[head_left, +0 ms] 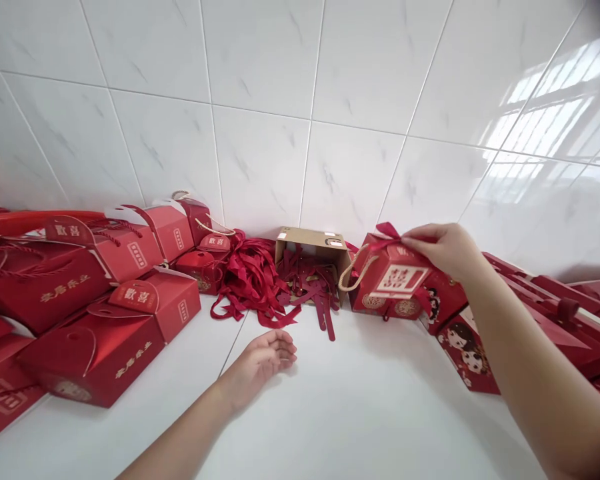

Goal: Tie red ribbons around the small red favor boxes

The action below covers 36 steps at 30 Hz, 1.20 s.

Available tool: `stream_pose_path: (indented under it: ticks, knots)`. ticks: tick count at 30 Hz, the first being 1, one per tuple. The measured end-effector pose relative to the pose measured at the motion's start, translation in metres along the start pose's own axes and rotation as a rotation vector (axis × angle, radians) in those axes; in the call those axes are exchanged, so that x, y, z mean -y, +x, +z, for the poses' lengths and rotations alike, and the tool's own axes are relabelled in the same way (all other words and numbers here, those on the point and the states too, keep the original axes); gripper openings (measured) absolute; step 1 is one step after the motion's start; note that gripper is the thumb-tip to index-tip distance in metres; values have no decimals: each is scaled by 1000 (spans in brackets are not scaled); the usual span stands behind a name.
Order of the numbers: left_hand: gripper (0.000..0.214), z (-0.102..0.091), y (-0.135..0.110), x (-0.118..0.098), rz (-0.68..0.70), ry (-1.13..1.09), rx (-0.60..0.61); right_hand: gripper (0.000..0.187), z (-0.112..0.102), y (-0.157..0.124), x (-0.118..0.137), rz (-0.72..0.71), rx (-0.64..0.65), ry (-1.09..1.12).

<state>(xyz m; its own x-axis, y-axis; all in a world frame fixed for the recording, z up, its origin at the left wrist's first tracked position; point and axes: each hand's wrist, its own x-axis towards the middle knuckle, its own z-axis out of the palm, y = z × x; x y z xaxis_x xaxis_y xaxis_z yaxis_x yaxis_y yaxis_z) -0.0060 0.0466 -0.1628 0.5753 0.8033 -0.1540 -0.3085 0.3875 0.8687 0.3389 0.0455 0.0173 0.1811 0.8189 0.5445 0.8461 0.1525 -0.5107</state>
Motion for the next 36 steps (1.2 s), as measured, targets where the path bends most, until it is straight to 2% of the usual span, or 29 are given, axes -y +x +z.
stream_pose_path:
  ticks: [3,6,8,11,14,16,24,29,33,36]
  knots:
    - [26,-1,1,-1,-2,6,-14,14,12,49,-19,63,-69,-151]
    - [22,-1,0,-2,-2,15,-9,20,42,77,-40,87,-64,-176]
    - [21,-1,0,-2,-5,21,-10,30,62,81,-53,105,-48,-193]
    - [20,-3,0,-1,4,30,-3,49,87,72,-65,130,-10,-216]
    - [21,-5,1,1,7,34,13,64,103,60,-69,135,21,-227]
    - [21,-6,1,2,3,27,14,68,109,55,-69,137,24,-231]
    - [22,-2,-1,1,3,41,-4,65,118,51,-76,157,-8,-268]
    - [20,4,-4,1,73,206,-76,72,111,44,-71,132,-5,-316]
    - [19,16,-9,13,146,387,-112,78,101,40,-41,96,-130,-320]
    - [16,27,-13,15,228,604,-184,70,98,26,-1,-95,-355,-188]
